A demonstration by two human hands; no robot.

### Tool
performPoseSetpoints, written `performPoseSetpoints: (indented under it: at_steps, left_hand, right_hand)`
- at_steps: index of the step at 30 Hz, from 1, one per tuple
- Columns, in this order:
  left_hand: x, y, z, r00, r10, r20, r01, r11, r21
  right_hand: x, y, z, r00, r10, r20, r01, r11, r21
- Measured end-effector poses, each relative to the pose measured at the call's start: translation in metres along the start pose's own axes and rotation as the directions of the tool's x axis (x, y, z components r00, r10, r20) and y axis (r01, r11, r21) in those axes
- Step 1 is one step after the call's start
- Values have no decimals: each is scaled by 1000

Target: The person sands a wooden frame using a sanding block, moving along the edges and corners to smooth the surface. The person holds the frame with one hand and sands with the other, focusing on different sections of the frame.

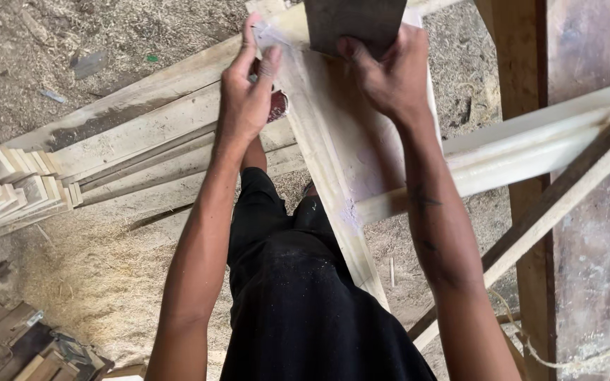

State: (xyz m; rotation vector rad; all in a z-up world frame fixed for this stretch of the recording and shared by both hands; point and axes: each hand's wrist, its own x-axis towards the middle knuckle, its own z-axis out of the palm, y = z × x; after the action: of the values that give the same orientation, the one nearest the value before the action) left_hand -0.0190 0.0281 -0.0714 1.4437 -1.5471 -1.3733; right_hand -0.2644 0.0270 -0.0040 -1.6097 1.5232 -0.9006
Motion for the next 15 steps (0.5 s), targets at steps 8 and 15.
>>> performPoseSetpoints:
  at_steps: [8,15]
  left_hand:
    - [4,6,-2,998,-52,35,55,995,-83]
    - [3,1,-1,997,-67,37,69,996,-63]
  right_hand:
    - [21,2,-11,984,-84,154,103,988,-117]
    - [43,-5,-18,905,-373,205,406,901,-155]
